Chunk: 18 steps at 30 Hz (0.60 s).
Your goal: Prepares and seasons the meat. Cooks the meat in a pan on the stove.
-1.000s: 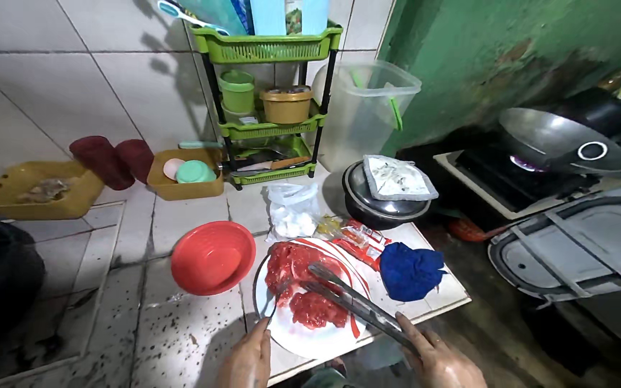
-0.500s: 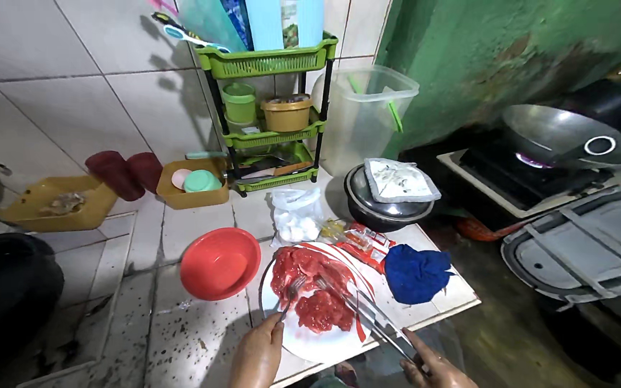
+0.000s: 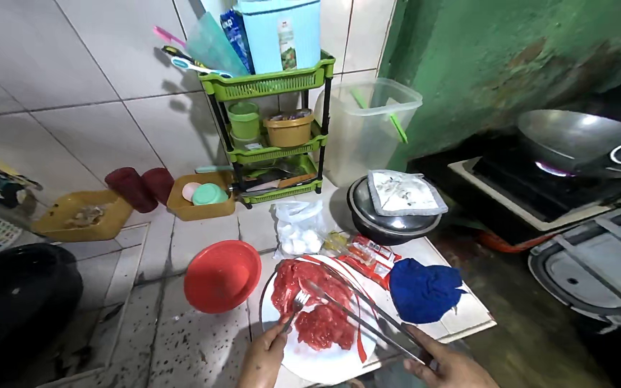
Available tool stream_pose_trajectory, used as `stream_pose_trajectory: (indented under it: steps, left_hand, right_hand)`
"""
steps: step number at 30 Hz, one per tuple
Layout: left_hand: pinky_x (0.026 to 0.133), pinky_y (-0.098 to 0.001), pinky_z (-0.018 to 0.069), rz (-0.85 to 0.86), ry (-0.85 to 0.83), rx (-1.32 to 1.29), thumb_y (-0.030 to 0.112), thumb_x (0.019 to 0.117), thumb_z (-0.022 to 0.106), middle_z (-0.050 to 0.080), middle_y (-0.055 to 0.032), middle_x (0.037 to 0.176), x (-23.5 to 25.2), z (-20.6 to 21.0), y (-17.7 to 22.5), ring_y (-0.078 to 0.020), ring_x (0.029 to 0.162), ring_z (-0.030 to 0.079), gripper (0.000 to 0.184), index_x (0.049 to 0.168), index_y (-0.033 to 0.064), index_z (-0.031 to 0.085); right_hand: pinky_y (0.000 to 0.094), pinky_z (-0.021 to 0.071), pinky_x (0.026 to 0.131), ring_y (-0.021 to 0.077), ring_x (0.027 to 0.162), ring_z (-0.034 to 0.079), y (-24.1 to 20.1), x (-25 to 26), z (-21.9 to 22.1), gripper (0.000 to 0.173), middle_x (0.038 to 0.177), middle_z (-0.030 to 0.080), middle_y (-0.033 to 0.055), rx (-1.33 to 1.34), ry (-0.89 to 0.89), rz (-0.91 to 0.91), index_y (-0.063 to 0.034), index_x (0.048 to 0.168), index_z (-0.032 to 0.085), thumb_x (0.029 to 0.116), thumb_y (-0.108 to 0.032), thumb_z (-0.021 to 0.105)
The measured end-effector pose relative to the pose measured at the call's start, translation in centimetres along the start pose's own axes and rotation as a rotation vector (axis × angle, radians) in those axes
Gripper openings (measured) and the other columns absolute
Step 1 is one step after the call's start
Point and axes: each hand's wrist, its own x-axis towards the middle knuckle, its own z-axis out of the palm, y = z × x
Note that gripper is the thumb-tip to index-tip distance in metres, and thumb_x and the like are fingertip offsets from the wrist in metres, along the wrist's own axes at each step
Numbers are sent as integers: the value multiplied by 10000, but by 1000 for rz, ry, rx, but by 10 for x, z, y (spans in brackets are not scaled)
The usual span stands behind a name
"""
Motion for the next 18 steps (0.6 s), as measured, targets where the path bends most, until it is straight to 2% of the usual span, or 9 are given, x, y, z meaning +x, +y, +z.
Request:
stream_pose_trajectory:
  steps: [6,9,11,12,14,16,18]
  left_hand:
    - [630,-273,429,-24,46,19,139,1063,479,641,-24,915,-6,8,0,-70,652,477,304,1278,62,679]
    - [651,-289,440,-48,65,34,161,1067,487,651,-29,921,-7,12,0,-83,667,494,302,1279,72,683]
    - [646,-289,441,-51,80,29,173,1067,487,647,-26,915,-7,14,-2,-82,661,495,304,1275,78,687]
    - [645,-287,442,-51,89,24,175,1066,486,652,-27,928,-7,15,-3,-80,663,497,306,1276,79,687]
    - [658,-292,447,-58,105,20,176,1067,485,670,-36,976,-8,16,-3,-82,680,509,310,1286,82,683]
    - [676,-302,456,-59,124,28,175,1066,480,677,-46,993,-11,17,0,-89,698,522,320,1302,84,677]
    - [671,-311,452,-49,178,35,182,1064,480,661,-42,942,-13,20,3,-95,689,517,328,1310,91,676]
  right_hand:
    - [654,509,914,410,1018,691,-19,32,-17,633,1142,722,194,-98,-72,-23,-292,1585,428,1006,-451,627]
    - [661,500,937,407,1065,682,-14,47,-20,590,1180,715,188,-108,-101,-37,-311,1573,442,1022,-448,605]
    - [647,504,964,386,1099,681,-5,54,-20,574,1232,702,180,-19,-137,-47,-296,1562,460,1024,-429,609]
    - [618,527,931,361,1047,691,-2,56,-20,559,1221,698,180,52,-160,-51,-271,1555,471,1029,-401,611]
    - [520,566,768,297,845,681,2,57,-21,537,1128,690,175,197,-220,-46,-216,1555,464,1049,-340,592]
    - [422,547,662,224,730,638,2,58,-22,508,1020,686,128,305,-272,-33,-188,1553,456,1065,-286,562]
    - [351,516,579,169,660,606,6,60,-21,484,952,685,79,370,-310,-26,-185,1547,454,1077,-267,535]
